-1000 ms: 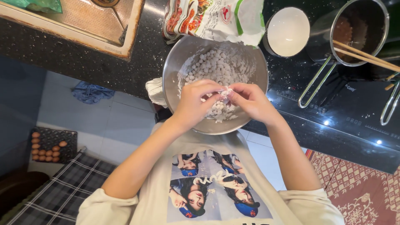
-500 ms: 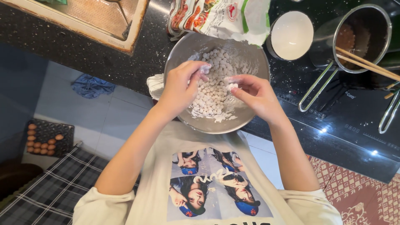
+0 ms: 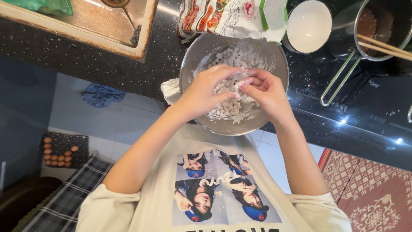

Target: Hand-rolling small pieces of dough into pearls and tossing them in a bowl of starch.

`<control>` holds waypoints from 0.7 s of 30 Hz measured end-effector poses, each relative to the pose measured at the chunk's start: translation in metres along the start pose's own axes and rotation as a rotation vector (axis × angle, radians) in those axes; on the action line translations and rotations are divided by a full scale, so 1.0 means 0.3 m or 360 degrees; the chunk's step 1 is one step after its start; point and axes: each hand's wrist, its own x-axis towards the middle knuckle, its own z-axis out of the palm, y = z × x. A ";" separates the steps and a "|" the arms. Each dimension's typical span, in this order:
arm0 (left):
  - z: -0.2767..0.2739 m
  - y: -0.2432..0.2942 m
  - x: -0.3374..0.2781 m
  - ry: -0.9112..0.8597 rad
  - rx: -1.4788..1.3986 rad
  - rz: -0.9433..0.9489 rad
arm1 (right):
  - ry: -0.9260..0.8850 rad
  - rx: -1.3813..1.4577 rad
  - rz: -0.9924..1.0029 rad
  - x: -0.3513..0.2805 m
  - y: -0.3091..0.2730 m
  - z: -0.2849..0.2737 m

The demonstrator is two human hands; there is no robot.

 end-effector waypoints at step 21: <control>-0.013 -0.079 -0.052 0.0215 -0.0005 -0.0429 | -0.0038 -0.1027 -0.0083 0.058 -0.025 -0.005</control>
